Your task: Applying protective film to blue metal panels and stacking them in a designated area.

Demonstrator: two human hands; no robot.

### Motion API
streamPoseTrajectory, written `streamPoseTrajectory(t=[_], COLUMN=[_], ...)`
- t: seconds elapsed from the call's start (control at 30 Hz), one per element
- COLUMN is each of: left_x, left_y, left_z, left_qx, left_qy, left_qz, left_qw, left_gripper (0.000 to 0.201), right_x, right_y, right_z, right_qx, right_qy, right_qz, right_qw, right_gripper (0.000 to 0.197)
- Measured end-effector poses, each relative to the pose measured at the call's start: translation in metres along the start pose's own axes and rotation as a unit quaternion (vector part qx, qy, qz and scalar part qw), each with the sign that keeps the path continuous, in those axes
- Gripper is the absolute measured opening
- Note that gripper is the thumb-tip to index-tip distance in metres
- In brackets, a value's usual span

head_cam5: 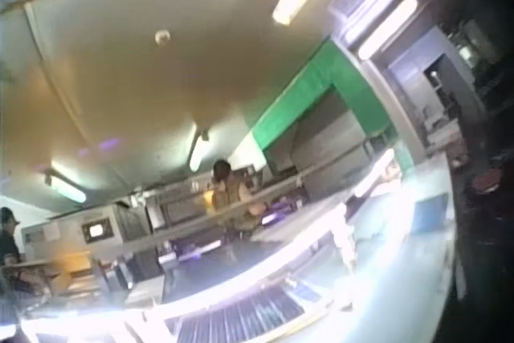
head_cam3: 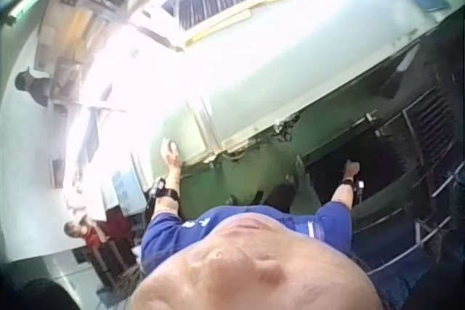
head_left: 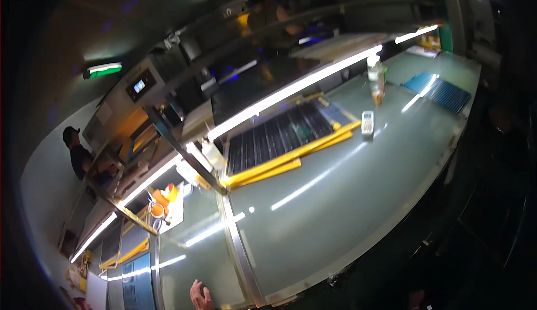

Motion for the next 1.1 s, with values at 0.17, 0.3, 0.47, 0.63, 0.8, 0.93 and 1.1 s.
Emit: streamPoseTrajectory(t=[0.17, 0.3, 0.47, 0.63, 0.8, 0.93, 1.1], left_x=[0.029, -0.225, -0.279, -0.224, -0.299, -0.293, -0.326], left_y=[0.073, 0.103, 0.189, 0.207, 0.207, 0.273, 0.315], left_z=[0.05, 0.002, 0.022, 0.01, -0.034, -0.019, -0.018], left_qx=[0.097, 0.214, 0.293, 0.303, 0.259, 0.266, 0.157], left_qy=[0.058, 0.148, 0.353, 0.385, 0.525, 0.656, 0.712], left_qz=[-0.143, 0.145, -0.023, -0.044, -0.037, -0.19, -0.211], left_qw=[0.983, 0.955, 0.888, 0.871, 0.81, 0.681, 0.651], left_gripper=[0.04, 0.049, 0.069, 0.065, 0.059, 0.058, 0.051], right_x=[0.047, 0.094, 0.049, 0.076, 0.05, 0.016, 0.025], right_y=[-0.08, -0.164, -0.141, -0.241, -0.211, -0.157, -0.187], right_z=[0.025, 0.011, -0.006, 0.063, 0.132, 0.167, 0.148], right_qx=[0.15, 0.165, 0.138, 0.095, 0.066, -0.011, -0.063], right_qy=[0.258, 0.349, 0.268, 0.3, 0.478, 0.474, 0.419], right_qz=[-0.185, -0.285, -0.594, -0.562, -0.558, -0.549, -0.577], right_qw=[0.936, 0.877, 0.746, 0.765, 0.675, 0.688, 0.698], right_gripper=[0.023, 0.028, 0.027, 0.017, 0.012, 0.017, 0.022])
Point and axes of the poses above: each hand's wrist, its own z-axis away from the middle knuckle, its own y-axis out of the palm, x = y × z, the point moved 7 cm from there along -z, towards the middle knuckle, and after that the axes turned 3 degrees about -z, right-handed, at the moved point
